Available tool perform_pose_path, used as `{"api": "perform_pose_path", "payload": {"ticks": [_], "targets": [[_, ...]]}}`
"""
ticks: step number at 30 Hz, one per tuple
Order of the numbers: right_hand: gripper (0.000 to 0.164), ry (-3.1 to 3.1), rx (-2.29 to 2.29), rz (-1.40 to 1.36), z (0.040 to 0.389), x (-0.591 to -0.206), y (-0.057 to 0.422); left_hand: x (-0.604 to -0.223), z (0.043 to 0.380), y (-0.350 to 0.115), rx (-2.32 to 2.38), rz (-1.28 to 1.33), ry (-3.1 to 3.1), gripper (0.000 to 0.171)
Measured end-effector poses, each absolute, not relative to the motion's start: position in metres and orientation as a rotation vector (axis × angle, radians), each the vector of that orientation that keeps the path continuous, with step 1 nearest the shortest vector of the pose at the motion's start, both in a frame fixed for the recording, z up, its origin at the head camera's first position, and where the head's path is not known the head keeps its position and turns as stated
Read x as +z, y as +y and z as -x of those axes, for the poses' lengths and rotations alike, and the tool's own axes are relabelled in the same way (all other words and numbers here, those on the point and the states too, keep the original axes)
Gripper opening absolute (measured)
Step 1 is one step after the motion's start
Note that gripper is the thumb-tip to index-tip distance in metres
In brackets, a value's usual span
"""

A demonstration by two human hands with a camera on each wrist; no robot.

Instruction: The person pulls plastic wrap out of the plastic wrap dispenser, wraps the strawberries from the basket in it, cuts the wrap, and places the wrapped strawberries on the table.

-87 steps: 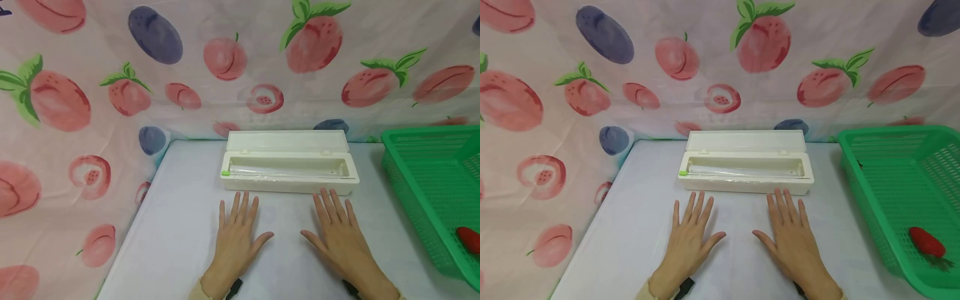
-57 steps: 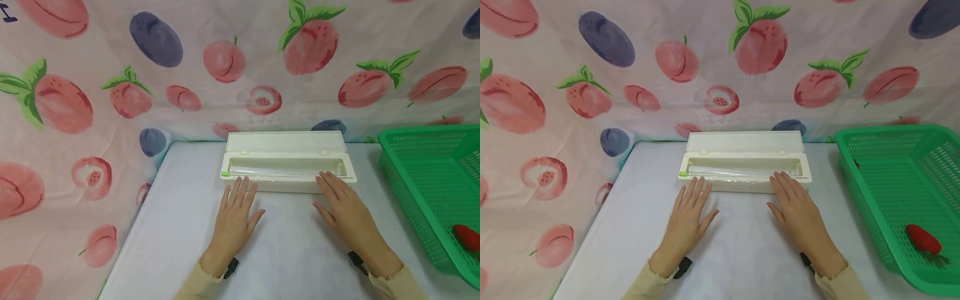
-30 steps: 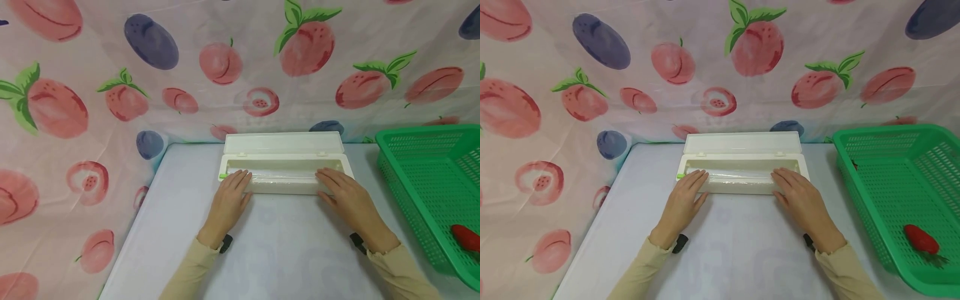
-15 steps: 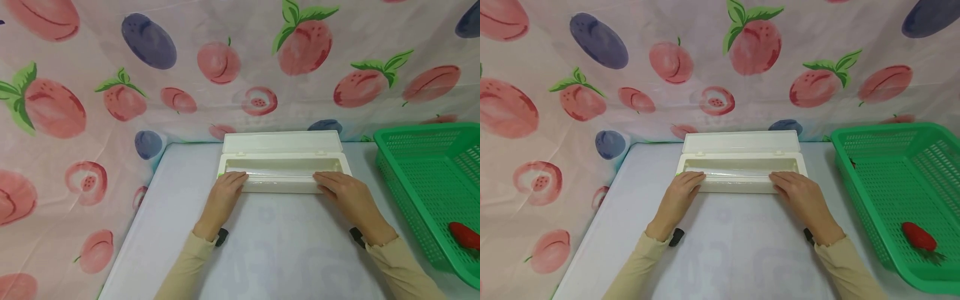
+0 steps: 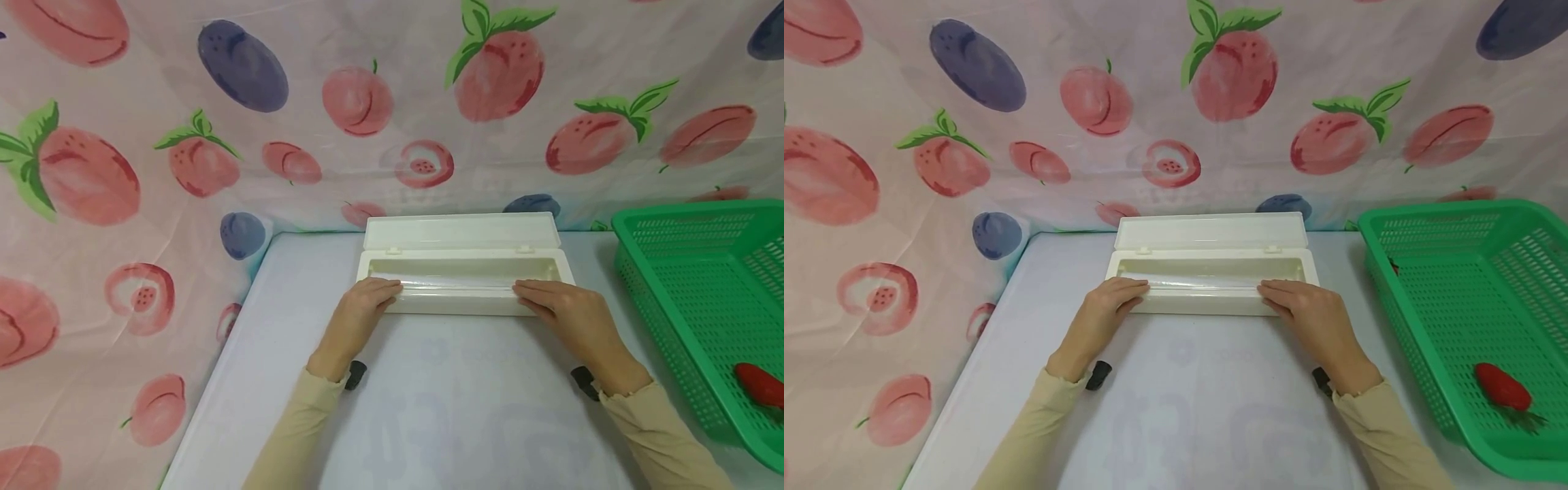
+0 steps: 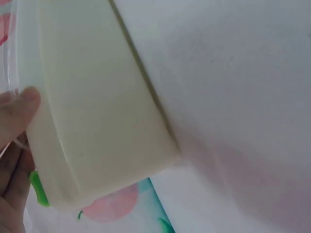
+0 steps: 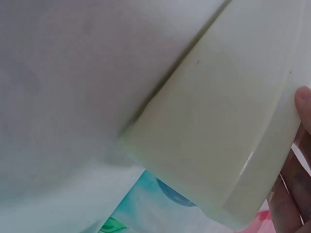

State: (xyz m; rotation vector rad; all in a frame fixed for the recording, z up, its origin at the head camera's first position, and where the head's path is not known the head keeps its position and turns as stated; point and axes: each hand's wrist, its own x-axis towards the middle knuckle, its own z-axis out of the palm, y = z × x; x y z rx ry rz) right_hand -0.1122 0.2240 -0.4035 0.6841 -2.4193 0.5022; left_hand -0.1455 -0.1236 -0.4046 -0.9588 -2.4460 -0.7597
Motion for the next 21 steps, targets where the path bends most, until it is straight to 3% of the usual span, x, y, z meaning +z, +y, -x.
{"api": "perform_pose_path", "payload": {"ticks": [21], "targets": [[0.036,-2.384,0.561,-0.711,0.1114,-0.3985,0.2254,-0.4015,0.1483,-0.1290,-0.773,0.928,-2.432,0.029]]}}
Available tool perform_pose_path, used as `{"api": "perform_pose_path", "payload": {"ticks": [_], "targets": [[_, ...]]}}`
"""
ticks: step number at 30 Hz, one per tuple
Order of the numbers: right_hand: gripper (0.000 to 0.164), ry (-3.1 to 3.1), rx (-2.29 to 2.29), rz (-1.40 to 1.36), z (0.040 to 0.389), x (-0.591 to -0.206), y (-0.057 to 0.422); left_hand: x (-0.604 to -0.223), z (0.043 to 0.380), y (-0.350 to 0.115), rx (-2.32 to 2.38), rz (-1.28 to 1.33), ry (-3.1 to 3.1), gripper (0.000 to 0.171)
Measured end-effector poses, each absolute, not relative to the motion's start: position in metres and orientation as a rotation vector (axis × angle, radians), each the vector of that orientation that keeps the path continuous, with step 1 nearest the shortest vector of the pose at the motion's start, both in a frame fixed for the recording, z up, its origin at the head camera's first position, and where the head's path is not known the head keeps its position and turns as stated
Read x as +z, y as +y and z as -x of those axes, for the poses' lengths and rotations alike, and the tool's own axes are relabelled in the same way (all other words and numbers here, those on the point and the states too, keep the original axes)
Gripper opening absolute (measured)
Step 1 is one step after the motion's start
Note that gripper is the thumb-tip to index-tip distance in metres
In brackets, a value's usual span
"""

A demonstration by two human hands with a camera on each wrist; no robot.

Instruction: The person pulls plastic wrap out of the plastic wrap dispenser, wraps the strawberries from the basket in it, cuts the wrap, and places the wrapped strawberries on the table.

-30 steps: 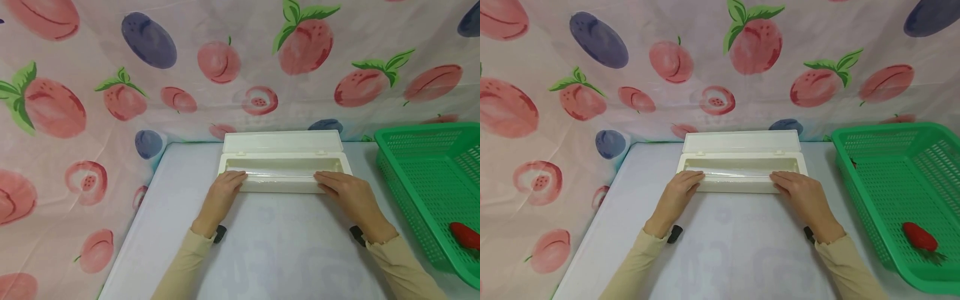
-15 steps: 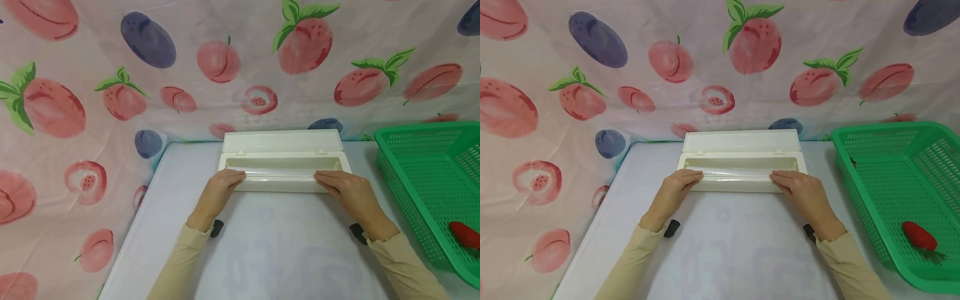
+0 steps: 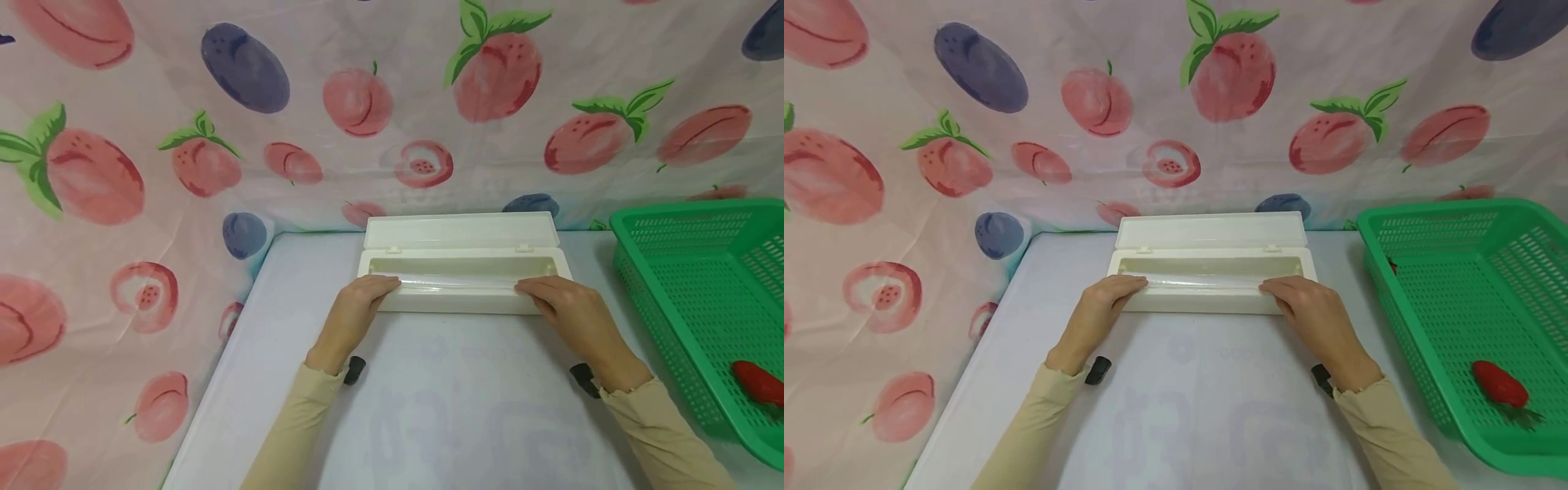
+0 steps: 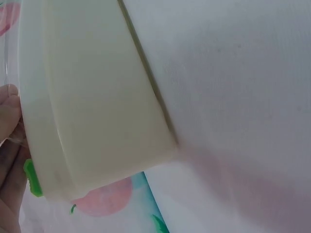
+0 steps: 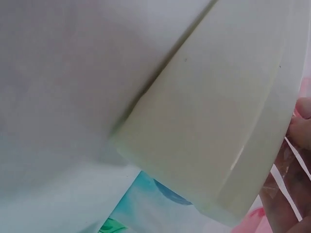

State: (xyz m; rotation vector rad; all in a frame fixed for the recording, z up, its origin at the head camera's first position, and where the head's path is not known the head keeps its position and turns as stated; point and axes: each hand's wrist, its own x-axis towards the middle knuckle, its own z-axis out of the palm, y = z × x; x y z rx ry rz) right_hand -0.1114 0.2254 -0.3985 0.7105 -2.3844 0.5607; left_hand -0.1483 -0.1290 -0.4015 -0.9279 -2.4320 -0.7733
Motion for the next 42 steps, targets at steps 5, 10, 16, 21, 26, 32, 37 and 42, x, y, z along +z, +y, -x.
{"api": "perform_pose_path", "payload": {"ticks": [5,10,16,21,26,32,37,42], "targets": [[0.038,-2.397,0.578,-0.697,0.111,-0.398,0.227,-0.402,0.148,-0.130,-0.752,0.906,-2.455,0.029],[0.035,-2.403,0.595,-0.647,0.113,-0.397,0.229,-0.399,0.148,-0.131,-0.800,0.886,-2.482,0.026],[0.029,-2.415,0.593,-0.601,0.116,-0.395,0.230,-0.395,0.151,-0.132,-0.802,0.883,-2.483,0.025],[0.029,-2.435,0.606,-0.582,0.118,-0.391,0.230,-0.393,0.152,-0.132,-0.800,0.865,-2.504,0.024],[0.029,-2.428,0.618,-0.586,0.120,-0.386,0.230,-0.391,0.155,-0.131,-0.816,0.848,-2.495,0.023],[0.029,-2.419,0.623,-0.586,0.124,-0.381,0.230,-0.388,0.159,-0.131,-0.820,0.850,-2.470,0.022],[0.029,-2.419,0.620,-0.585,0.126,-0.377,0.231,-0.385,0.163,-0.131,-0.836,0.857,-2.463,0.022],[0.029,-2.376,0.621,-0.601,0.128,-0.373,0.232,-0.382,0.167,-0.132,-0.840,0.854,-2.445,0.022]]}}
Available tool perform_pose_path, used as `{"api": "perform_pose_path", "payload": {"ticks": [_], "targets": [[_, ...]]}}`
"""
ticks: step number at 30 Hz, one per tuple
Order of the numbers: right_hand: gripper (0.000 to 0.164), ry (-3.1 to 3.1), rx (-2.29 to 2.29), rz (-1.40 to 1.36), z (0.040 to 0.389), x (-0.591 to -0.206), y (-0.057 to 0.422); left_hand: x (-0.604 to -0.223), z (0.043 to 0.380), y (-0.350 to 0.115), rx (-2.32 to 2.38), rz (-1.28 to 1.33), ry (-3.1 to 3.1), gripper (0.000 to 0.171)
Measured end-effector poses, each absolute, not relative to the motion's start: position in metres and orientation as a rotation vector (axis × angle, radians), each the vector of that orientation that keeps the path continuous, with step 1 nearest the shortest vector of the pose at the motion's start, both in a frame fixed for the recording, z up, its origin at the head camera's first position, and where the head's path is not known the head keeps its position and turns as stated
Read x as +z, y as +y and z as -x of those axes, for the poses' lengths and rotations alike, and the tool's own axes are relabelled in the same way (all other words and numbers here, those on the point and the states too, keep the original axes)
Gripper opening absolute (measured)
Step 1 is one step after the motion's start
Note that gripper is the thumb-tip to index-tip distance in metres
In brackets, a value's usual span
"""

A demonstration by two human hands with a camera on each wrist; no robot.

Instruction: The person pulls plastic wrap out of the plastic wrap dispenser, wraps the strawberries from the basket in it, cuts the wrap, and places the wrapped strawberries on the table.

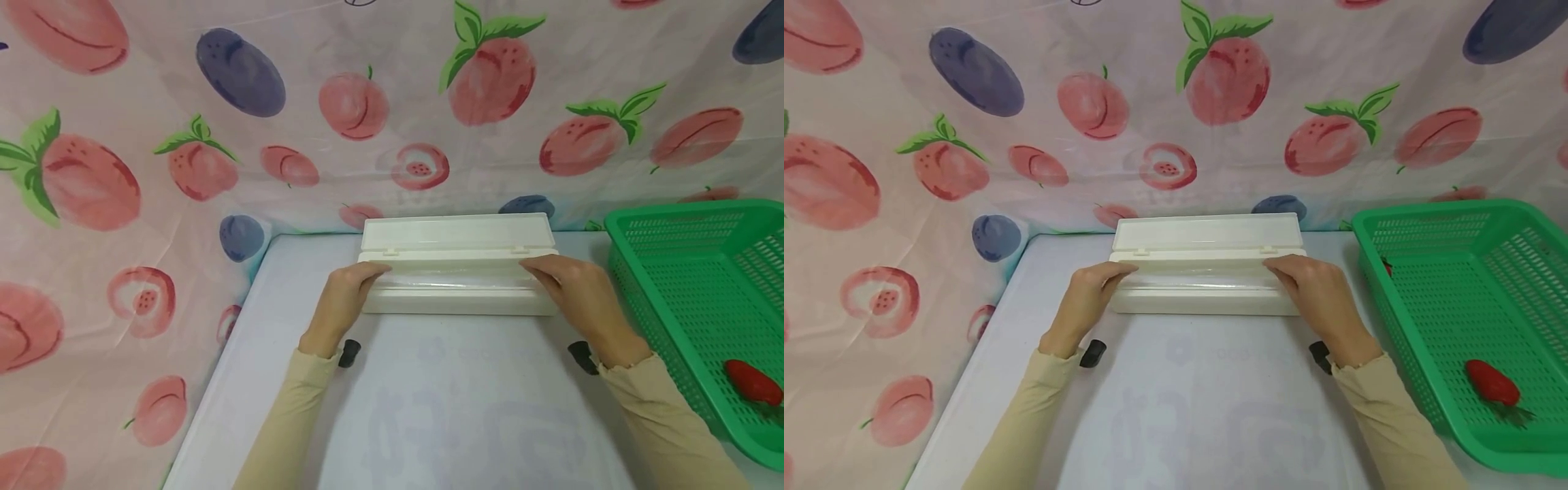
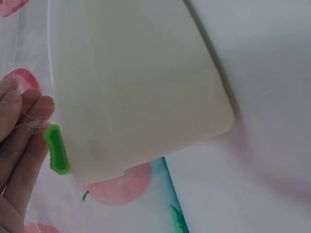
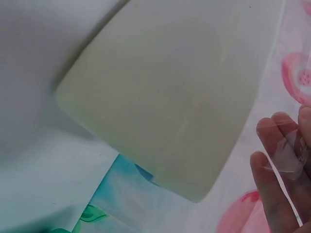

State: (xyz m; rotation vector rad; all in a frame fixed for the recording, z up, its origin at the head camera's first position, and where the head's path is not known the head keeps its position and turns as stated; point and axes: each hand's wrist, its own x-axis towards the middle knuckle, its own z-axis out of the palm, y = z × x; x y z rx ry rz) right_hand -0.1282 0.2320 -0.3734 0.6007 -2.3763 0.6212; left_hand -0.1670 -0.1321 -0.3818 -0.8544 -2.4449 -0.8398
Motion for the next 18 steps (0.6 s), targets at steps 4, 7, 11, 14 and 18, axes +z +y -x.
{"api": "perform_pose_path", "payload": {"ticks": [4,7,11,14,18], "targets": [[0.029,-2.349,0.613,-0.607,0.130,-0.371,0.233,-0.378,0.170,-0.133,-0.859,0.846,-2.414,0.018],[0.030,-2.354,0.600,-0.603,0.130,-0.367,0.232,-0.375,0.171,-0.133,-0.866,0.848,-2.413,0.017],[0.030,-2.367,0.605,-0.585,0.130,-0.362,0.231,-0.372,0.172,-0.135,-0.874,0.847,-2.430,0.017],[0.029,-2.372,0.617,-0.581,0.130,-0.358,0.231,-0.369,0.172,-0.136,-0.880,0.841,-2.433,0.018],[0.030,-2.383,0.624,-0.580,0.128,-0.355,0.233,-0.367,0.171,-0.136,-0.882,0.844,-2.427,0.018]]}}
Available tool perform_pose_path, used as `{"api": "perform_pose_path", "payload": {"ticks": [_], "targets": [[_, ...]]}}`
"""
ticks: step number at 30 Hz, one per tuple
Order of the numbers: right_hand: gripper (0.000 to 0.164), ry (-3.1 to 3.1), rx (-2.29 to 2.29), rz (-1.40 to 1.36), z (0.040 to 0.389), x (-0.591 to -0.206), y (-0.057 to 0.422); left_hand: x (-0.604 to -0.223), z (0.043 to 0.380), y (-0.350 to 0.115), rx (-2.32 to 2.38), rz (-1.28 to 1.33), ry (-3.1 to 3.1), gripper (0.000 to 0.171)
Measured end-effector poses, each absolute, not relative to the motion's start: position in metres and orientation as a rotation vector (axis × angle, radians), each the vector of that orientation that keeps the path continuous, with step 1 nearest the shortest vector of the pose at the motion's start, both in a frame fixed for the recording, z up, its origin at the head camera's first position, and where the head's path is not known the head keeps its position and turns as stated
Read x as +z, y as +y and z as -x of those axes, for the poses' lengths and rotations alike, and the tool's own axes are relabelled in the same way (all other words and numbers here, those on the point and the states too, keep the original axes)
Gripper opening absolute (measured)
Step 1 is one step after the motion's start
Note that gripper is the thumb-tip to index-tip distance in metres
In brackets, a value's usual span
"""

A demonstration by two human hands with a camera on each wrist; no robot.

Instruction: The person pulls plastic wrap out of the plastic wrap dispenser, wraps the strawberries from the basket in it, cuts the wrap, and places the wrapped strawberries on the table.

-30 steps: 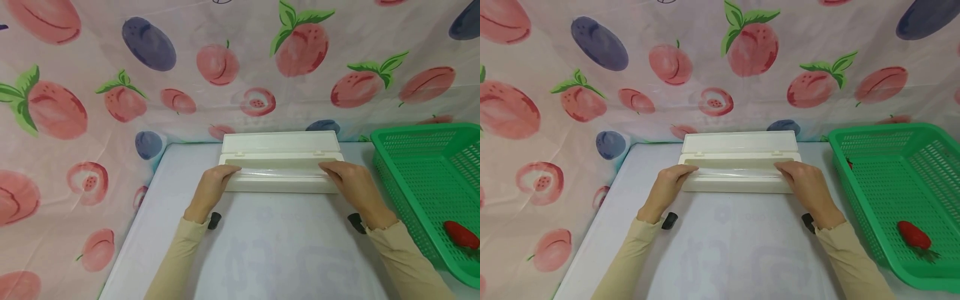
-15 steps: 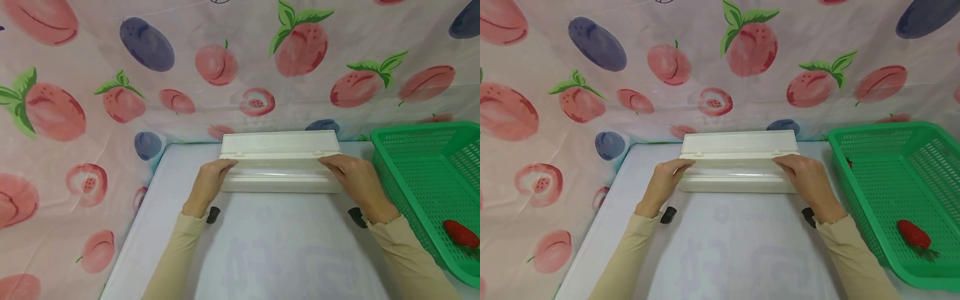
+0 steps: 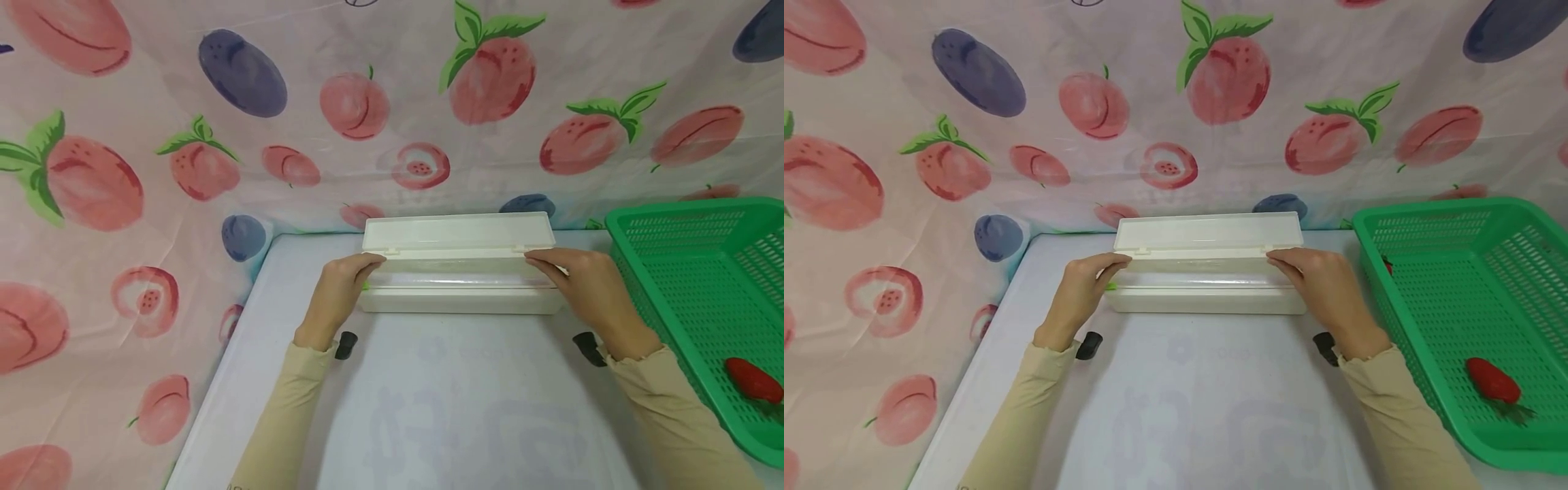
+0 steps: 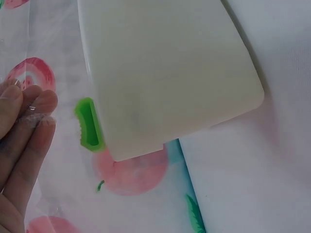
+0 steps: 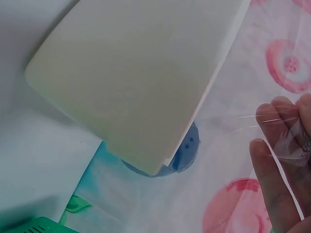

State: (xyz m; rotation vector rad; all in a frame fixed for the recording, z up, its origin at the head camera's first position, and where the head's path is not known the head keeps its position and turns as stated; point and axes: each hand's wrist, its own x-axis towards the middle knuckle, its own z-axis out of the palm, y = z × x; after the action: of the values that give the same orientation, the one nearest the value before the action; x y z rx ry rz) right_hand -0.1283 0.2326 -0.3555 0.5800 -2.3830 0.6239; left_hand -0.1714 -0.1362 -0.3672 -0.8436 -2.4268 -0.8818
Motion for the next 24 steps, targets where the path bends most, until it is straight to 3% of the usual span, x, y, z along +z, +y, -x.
{"api": "perform_pose_path", "payload": {"ticks": [24], "targets": [[0.024,-2.374,0.641,-0.571,0.134,-0.347,0.237,-0.354,0.169,-0.134,-0.861,0.878,-2.394,0.018]]}}
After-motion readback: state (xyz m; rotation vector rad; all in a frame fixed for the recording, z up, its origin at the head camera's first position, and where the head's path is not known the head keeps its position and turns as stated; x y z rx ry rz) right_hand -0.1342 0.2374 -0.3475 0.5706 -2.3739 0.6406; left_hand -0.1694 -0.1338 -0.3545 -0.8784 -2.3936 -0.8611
